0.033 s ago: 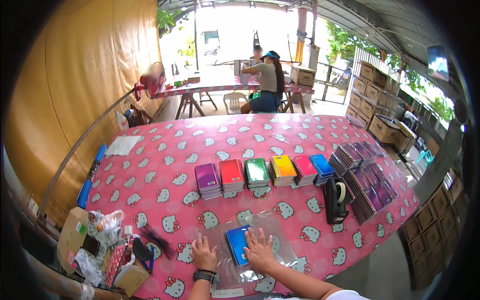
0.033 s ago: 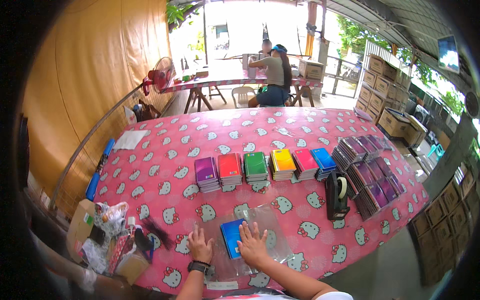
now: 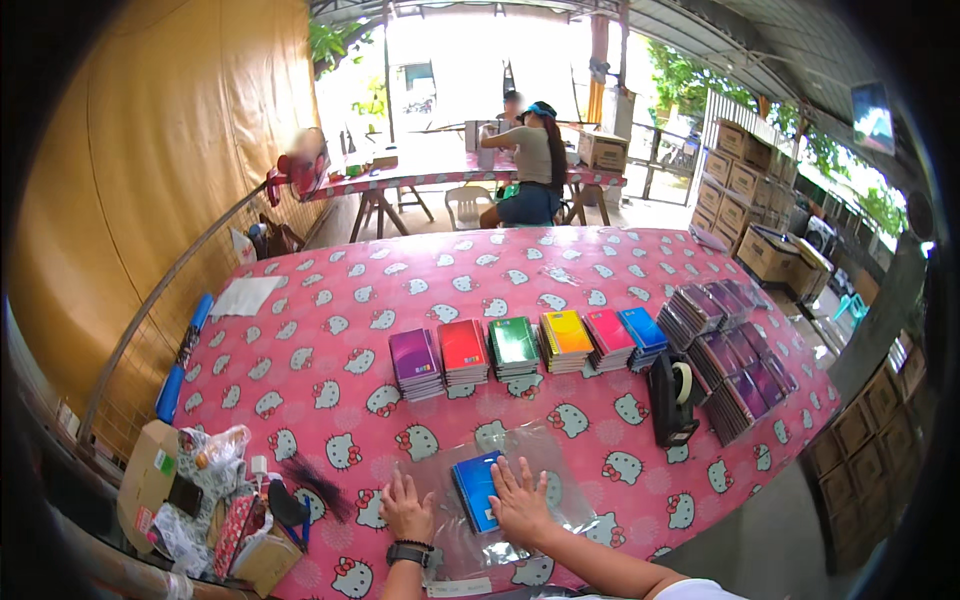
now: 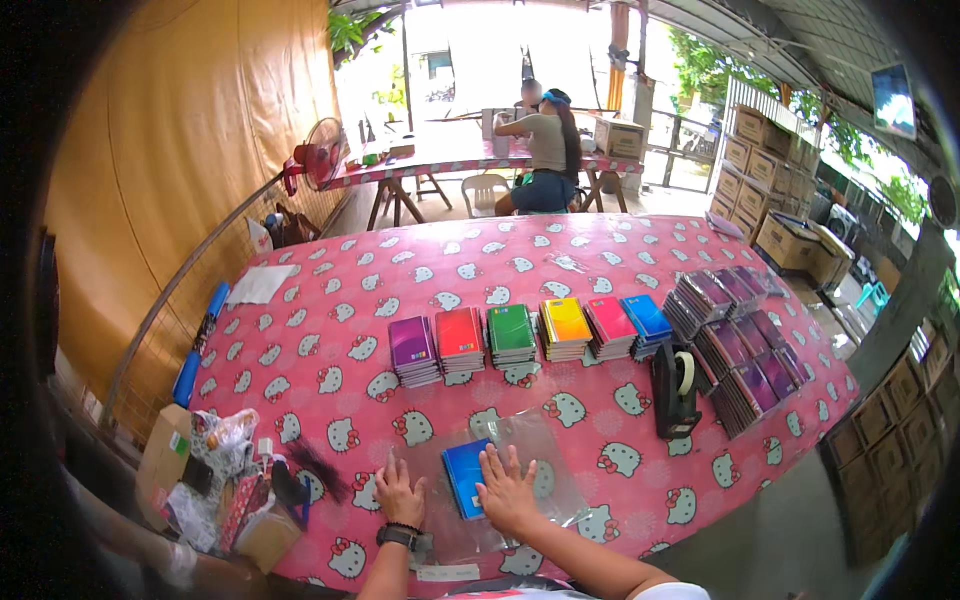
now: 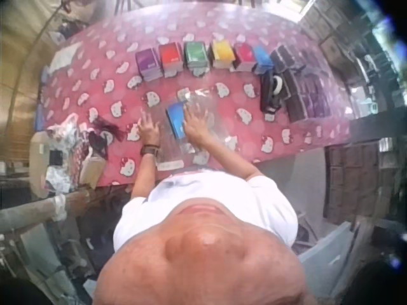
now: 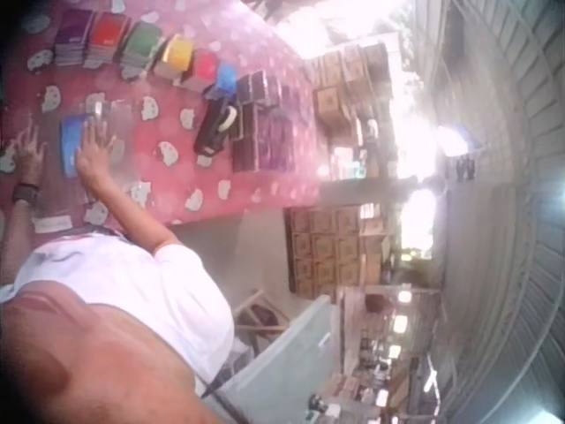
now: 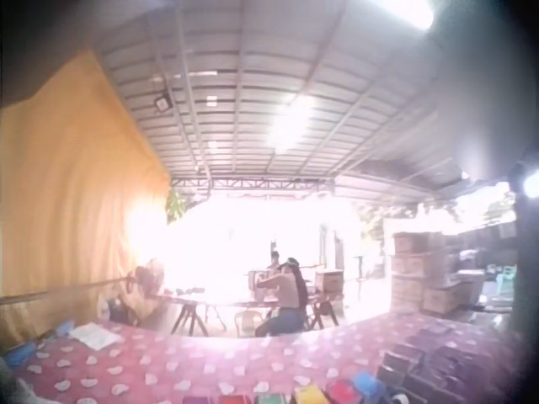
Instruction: The person gathers small notebooks from stacks on a table, places them into a clear plastic bag, and then secures the bag with tape.
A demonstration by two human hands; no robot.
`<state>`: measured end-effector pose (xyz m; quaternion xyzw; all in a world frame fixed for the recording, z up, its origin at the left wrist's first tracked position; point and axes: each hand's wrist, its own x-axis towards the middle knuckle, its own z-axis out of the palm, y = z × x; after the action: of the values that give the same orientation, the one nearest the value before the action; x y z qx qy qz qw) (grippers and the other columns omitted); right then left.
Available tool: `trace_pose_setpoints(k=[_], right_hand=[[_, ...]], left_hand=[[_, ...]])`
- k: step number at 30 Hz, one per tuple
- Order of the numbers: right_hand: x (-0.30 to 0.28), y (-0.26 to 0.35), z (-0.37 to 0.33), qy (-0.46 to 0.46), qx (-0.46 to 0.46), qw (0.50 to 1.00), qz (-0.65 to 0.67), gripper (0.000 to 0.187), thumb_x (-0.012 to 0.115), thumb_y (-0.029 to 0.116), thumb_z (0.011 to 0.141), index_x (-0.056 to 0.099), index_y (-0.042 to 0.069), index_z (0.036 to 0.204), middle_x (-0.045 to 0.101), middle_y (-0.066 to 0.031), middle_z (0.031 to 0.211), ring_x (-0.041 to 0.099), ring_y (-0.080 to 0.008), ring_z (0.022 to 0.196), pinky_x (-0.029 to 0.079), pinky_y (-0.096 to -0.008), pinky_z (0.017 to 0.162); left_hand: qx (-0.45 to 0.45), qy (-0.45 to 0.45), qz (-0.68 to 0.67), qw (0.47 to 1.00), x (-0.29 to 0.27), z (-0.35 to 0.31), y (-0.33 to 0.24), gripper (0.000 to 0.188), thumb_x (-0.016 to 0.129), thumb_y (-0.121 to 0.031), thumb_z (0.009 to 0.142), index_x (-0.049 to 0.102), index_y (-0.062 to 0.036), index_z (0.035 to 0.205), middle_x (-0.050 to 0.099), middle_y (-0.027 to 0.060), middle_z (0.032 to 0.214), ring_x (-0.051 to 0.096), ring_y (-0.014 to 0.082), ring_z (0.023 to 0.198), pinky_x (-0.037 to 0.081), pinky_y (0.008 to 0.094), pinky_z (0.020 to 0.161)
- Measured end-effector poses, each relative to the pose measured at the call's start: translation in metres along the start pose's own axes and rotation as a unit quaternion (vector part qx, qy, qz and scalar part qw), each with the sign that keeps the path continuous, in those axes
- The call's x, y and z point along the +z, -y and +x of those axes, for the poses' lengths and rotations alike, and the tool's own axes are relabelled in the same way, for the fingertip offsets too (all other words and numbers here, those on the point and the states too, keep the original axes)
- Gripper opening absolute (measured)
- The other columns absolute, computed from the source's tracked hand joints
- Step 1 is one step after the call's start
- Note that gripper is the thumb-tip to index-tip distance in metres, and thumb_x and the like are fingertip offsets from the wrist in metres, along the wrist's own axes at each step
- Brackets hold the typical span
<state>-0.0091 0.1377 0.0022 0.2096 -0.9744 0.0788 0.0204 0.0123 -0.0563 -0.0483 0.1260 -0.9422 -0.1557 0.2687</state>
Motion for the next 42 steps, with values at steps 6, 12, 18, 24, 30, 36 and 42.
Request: trace_pose_setpoints(k=[6, 12, 18, 24, 30, 36, 42], right_hand=[[0.002, -0.001, 0.001, 0.006, 0.004, 1.000, -0.003, 0.058, 0.035, 0.037, 0.092, 0.022, 0.010, 0.142, 0.012, -0.0052, 0.150, 0.008, -0.0360, 0.136, 0.012, -0.0647, 0.101], [-0.008, 0.002, 0.004, -0.067, -0.050, 0.995, 0.050, 0.050, 0.046, 0.027, 0.088, 0.036, 0.007, 0.133, 0.028, -0.0097, 0.141, 0.023, -0.0363, 0.128, 0.023, -0.0602, 0.096], [0.001, -0.001, 0.021, -0.017, -0.134, 0.941, 0.310, 0.025, 0.056, 0.024, 0.082, 0.060, 0.003, 0.096, 0.053, -0.0110, 0.100, 0.046, -0.0330, 0.094, 0.039, -0.0417, 0.083], [-0.028, 0.016, 0.043, 0.083, -0.053, 0.950, 0.296, 0.051, 0.062, 0.054, 0.073, 0.066, 0.003, 0.071, 0.057, -0.0120, 0.084, 0.047, -0.0315, 0.091, 0.040, -0.0390, 0.080], [-0.022, 0.024, 0.047, 0.106, -0.023, 0.965, 0.240, 0.053, 0.063, 0.057, 0.070, 0.066, 0.004, 0.070, 0.059, -0.0122, 0.082, 0.046, -0.0321, 0.088, 0.039, -0.0388, 0.081], [-0.006, 0.018, 0.047, 0.049, -0.044, 0.958, 0.280, 0.032, 0.065, 0.035, 0.074, 0.066, 0.004, 0.070, 0.059, -0.0112, 0.069, 0.052, -0.0259, 0.079, 0.040, -0.0388, 0.078], [-0.014, 0.011, 0.052, 0.118, 0.066, 0.918, 0.372, 0.021, 0.065, 0.024, 0.074, 0.068, 0.003, 0.075, 0.062, -0.0118, 0.062, 0.059, -0.0166, 0.058, 0.048, -0.0327, 0.058]], left_hand=[[0.081, 0.039, 0.007, 0.996, -0.003, 0.009, 0.007, 0.041, 0.069, -0.017, 0.071, 0.060, -0.0139, 0.111, 0.054, 0.0091, 0.120, 0.044, 0.0291, 0.112, 0.036, 0.0475, 0.086], [-0.277, 0.236, -0.328, 0.872, -0.032, -0.001, 0.025, 0.071, 0.075, -0.007, 0.065, 0.040, -0.0004, 0.126, 0.061, 0.0151, 0.096, 0.060, 0.0219, 0.086, 0.050, 0.0353, 0.072], [-0.314, 0.212, -0.598, 0.706, -0.032, -0.007, 0.021, 0.067, 0.071, 0.003, 0.070, 0.034, 0.0029, 0.126, 0.061, 0.0093, 0.081, 0.062, 0.0165, 0.069, 0.052, 0.0245, 0.059], [-0.270, 0.216, -0.586, 0.733, -0.019, 0.007, -0.028, 0.068, 0.071, 0.004, 0.067, 0.033, 0.0012, 0.124, 0.058, 0.0037, 0.077, 0.058, 0.0102, 0.066, 0.049, 0.0222, 0.057], [-0.250, 0.160, -0.539, 0.788, -0.007, 0.006, -0.042, 0.074, 0.072, 0.002, 0.065, 0.031, 0.0001, 0.126, 0.048, -0.0042, 0.065, 0.046, 0.0034, 0.058, 0.040, 0.0176, 0.053], [-0.252, 0.214, -0.600, 0.728, -0.024, 0.004, -0.040, 0.083, 0.073, 0.002, 0.066, 0.025, -0.0001, 0.133, 0.045, -0.0061, 0.064, 0.041, 0.0027, 0.053, 0.039, 0.0176, 0.050], [-0.223, 0.079, -0.323, 0.916, -0.041, -0.011, 0.016, 0.074, 0.074, -0.001, 0.067, 0.034, -0.0012, 0.129, 0.052, 0.0004, 0.065, 0.048, 0.0117, 0.050, 0.044, 0.0259, 0.050]])
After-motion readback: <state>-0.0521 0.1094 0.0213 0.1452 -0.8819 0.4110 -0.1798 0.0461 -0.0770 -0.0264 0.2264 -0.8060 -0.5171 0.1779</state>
